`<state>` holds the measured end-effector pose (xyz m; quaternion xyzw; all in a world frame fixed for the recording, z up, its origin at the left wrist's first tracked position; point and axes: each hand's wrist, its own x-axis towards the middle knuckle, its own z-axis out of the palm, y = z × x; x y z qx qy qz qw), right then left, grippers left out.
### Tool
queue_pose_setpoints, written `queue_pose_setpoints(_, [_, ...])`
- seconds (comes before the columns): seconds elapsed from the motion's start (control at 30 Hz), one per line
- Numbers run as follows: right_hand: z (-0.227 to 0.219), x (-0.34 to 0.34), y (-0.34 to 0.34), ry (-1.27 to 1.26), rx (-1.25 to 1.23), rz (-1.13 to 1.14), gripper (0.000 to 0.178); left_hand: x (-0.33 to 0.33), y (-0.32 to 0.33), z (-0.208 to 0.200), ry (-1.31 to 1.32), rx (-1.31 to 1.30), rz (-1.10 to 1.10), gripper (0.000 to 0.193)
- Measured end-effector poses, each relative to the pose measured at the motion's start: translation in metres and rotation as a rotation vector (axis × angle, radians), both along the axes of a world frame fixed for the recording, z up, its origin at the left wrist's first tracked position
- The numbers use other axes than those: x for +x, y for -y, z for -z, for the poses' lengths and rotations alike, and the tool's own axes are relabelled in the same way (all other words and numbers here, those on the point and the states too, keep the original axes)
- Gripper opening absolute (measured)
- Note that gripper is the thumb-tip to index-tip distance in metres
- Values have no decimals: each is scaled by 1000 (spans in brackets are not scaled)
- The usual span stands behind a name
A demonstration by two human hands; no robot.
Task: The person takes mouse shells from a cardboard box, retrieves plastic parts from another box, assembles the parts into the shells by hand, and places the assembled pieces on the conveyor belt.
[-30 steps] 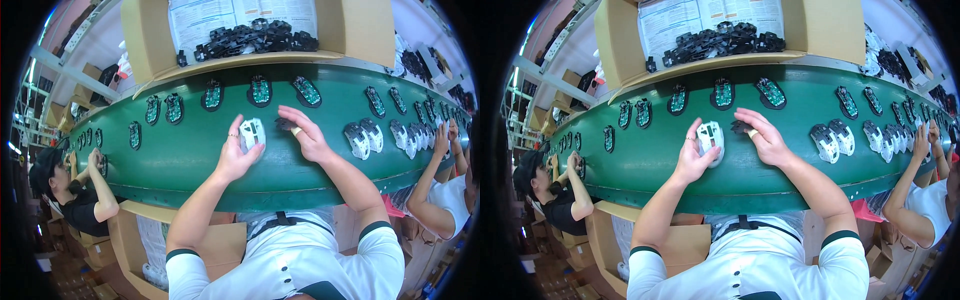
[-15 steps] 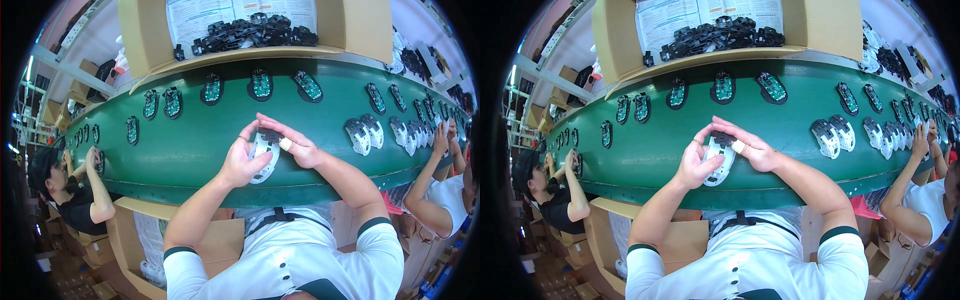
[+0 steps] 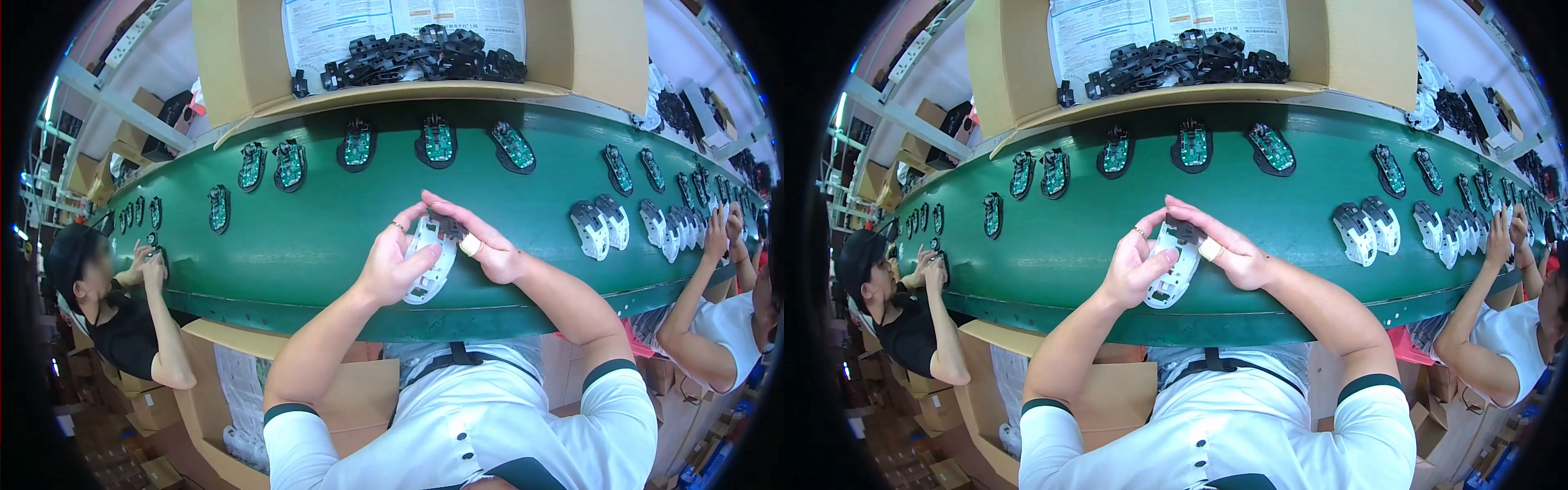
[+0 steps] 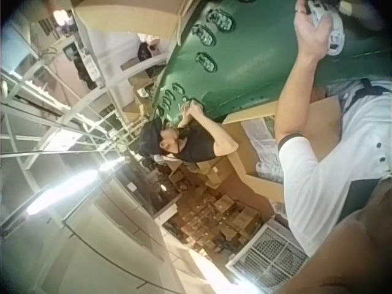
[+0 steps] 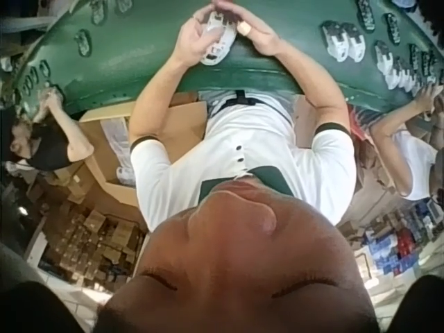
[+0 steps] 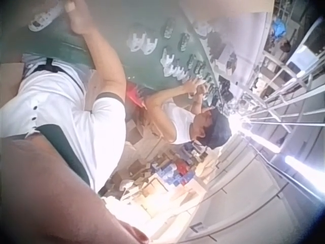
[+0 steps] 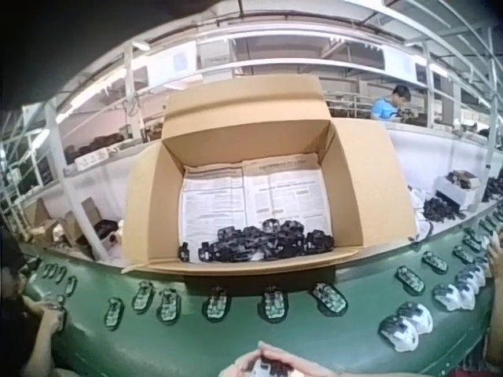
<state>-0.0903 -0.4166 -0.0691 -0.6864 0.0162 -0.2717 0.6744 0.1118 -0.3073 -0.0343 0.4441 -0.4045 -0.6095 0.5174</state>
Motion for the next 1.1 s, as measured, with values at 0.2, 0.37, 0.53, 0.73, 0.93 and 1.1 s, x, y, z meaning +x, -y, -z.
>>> queue_pose_setpoints(0.2, [-5, -1, -1, -69, -317, 52, 64, 2, -4, 4, -24, 3, -12, 72])
queue_pose_setpoints(0.37, [-7, -2, -5, -191, -471, 145, 64, 11, -3, 5, 116, -118, -90, 73])
queue_pose_setpoints(0.53, [1, 10, -12, -240, 136, 109, 65, 16, 2, 6, 270, -40, -47, 74])
queue_pose_setpoints(0.73, [1, 9, -6, -402, 314, -132, 74, 17, 2, -13, 569, 52, 169, 92])
queue_pose_setpoints(0.93, [-8, 5, -16, -468, 9, 90, 72, 25, -3, -1, 541, 18, 144, 94])
queue_pose_setpoints(1.1, [14, 7, -7, -266, 387, 242, 60, 21, 2, 17, 298, -175, -131, 84])
